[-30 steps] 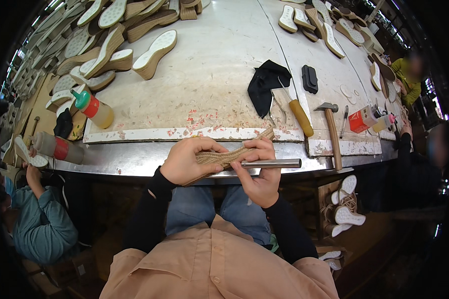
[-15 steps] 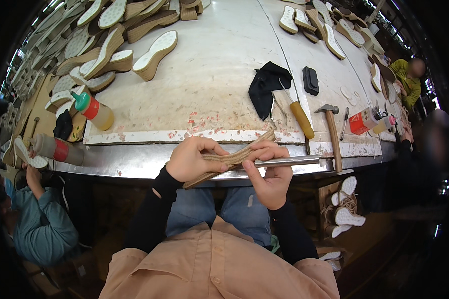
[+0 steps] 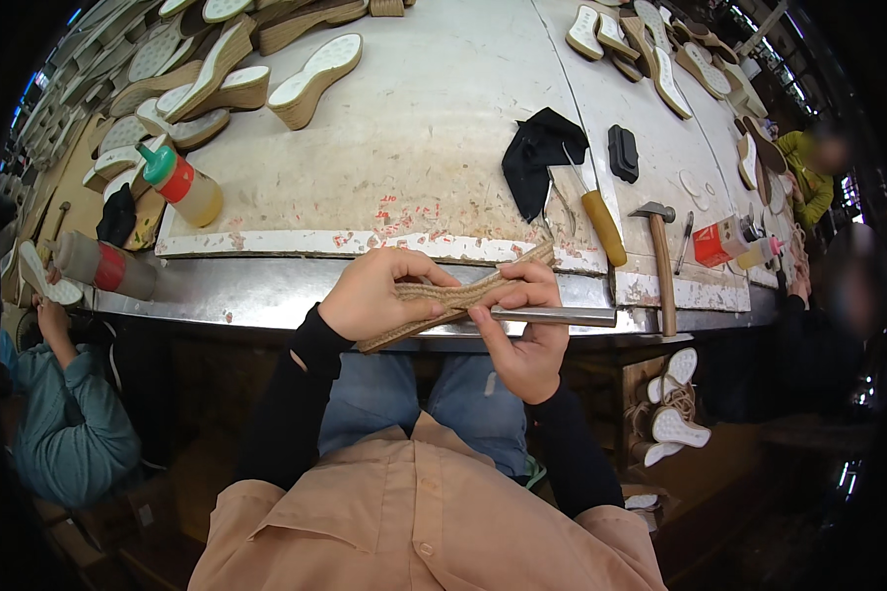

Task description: The person uses a metal file to shape and smooth the edges of a wooden shoe sole. They repeatedly rotate the sole to work on different sides and occasionally inspect the surface. The person places the finished sole on a nearby pile and picks up a new one to continue the process.

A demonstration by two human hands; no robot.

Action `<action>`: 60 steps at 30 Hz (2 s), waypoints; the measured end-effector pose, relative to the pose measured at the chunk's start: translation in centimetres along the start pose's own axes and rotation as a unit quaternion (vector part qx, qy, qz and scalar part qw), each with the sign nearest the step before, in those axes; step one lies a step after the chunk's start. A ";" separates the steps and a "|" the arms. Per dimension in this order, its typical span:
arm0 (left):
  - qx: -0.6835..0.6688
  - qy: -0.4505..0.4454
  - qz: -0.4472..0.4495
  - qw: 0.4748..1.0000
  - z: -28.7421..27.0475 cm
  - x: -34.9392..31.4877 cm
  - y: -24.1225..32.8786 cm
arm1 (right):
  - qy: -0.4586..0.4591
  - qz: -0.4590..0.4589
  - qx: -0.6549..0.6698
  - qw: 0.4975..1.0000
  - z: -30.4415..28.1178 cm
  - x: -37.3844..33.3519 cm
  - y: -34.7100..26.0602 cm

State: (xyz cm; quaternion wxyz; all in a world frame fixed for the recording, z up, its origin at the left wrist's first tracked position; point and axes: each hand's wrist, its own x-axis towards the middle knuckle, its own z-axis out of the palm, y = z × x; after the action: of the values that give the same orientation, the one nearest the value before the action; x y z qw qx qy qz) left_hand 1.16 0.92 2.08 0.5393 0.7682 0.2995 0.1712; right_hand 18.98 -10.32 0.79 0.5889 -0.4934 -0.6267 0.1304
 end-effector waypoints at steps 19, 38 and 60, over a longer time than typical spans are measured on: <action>0.096 0.071 0.007 0.993 0.7 -0.6 1.1 | 0.054 0.061 0.160 0.984 -1.4 0.8 -0.7; -0.025 0.026 0.020 0.999 -0.4 -0.2 0.3 | -0.013 -0.033 -0.107 0.994 0.7 1.3 -0.2; 0.077 0.054 0.063 0.994 0.6 -1.8 2.5 | 0.029 0.041 0.170 0.984 -0.4 2.3 -1.4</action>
State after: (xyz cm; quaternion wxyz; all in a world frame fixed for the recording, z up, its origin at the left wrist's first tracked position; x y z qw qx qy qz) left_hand 0.86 -1.25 4.26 0.4501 0.8142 0.2916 0.2224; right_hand 19.10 -9.39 3.34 0.6764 -0.4146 -0.5574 0.2447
